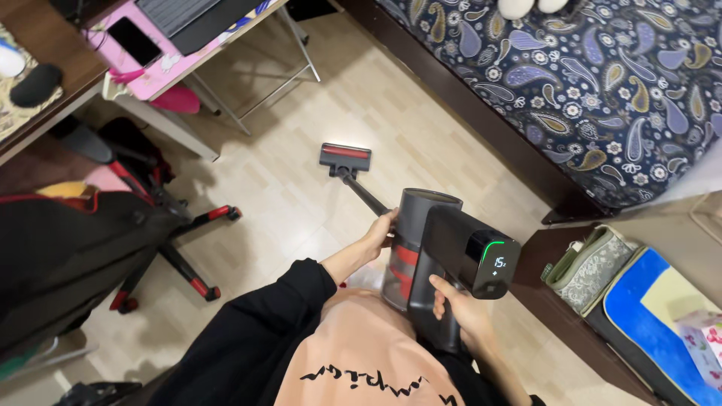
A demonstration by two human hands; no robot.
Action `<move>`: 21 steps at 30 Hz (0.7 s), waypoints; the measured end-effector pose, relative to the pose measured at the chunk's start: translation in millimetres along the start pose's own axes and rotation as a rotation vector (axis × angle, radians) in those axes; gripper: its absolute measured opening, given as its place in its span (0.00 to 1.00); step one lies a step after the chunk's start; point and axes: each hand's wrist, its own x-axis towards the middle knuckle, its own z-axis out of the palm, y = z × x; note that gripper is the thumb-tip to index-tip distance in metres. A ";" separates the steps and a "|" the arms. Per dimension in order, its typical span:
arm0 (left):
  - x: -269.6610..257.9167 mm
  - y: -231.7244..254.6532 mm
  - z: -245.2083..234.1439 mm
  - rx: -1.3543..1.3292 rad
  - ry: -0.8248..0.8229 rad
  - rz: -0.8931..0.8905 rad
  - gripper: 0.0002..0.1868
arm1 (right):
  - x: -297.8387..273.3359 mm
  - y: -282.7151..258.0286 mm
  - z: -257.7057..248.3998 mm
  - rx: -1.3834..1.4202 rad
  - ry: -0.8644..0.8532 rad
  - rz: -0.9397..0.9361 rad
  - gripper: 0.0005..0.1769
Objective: The person uses a cordless stick vacuum to clean a tiled floor in a bedroom. They move the vacuum back and forth across the floor, navigating around furniture and a rug, and briefly reposition a pink office chair to reach the area underneath.
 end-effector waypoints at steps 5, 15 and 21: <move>36.3 -4.5 -4.3 -0.051 0.073 0.104 0.40 | 57.3 18.0 3.1 -0.042 -0.071 0.075 0.17; 129.5 52.9 -71.6 0.052 0.013 -0.007 0.42 | 151.9 32.0 56.2 -0.024 -0.220 -0.184 0.19; 163.2 100.0 -109.0 0.006 0.036 0.064 0.43 | 251.8 12.3 87.8 -0.223 -0.203 -0.302 0.13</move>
